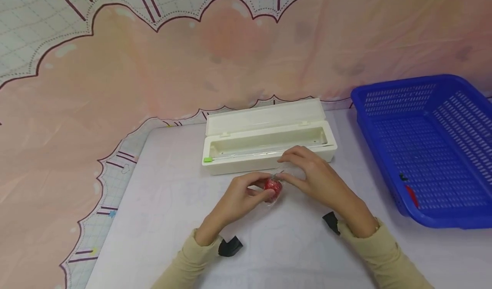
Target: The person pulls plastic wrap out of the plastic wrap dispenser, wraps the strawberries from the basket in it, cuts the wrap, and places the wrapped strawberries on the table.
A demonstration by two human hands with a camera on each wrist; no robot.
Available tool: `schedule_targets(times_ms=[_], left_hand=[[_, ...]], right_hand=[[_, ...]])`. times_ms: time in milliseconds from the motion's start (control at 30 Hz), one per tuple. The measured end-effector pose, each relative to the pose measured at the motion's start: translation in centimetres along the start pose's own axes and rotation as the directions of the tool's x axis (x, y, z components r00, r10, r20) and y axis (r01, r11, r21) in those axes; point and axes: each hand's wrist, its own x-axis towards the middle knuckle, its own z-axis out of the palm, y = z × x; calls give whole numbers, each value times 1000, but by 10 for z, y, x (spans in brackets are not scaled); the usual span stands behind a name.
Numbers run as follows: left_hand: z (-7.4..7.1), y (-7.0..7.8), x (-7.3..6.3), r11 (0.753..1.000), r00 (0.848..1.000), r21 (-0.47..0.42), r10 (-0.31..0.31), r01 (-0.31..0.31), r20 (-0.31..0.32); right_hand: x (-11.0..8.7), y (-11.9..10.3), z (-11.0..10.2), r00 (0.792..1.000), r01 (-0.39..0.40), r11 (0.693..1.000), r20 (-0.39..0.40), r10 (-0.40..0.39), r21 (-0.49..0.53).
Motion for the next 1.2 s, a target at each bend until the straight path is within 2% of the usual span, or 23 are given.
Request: schedule_targets(times_ms=[233,367,467,567,633,733,833,967,1200], left_hand=[[-1,1,-2,997,993,-81,-21,11,-120],[-1,1,-2,990,983,-139,-25,-1,-181],[-1,3,-2,984,977,-176,-26,-12,-211],[-1,6,-3,978,974,-206,-28,-20,-227],[-1,7,-3,975,973,-223,-29,-24,-231],[0,9,-3,970,973,-242,-27,-31,-231],[1,10,-3,965,973,-260,-18,-44,-231],[3,11,-2,957,974,-282,1,-67,-228],[5,11,-4,959,974,-275,9,-74,-228]], right_hand=[[1,1,-14,988,-107,994,-110,109,26],[1,2,-17,975,-131,988,-172,143,82],[1,0,-14,963,-171,976,-185,194,135],[1,-3,-8,961,-220,964,-135,241,150],[1,-6,-4,962,-254,955,-66,266,151],[0,-11,-1,961,-276,948,47,272,156],[-1,-14,1,957,-282,941,125,262,189],[3,-17,4,956,-275,933,174,238,231],[16,-23,4,952,-279,927,200,233,249]])
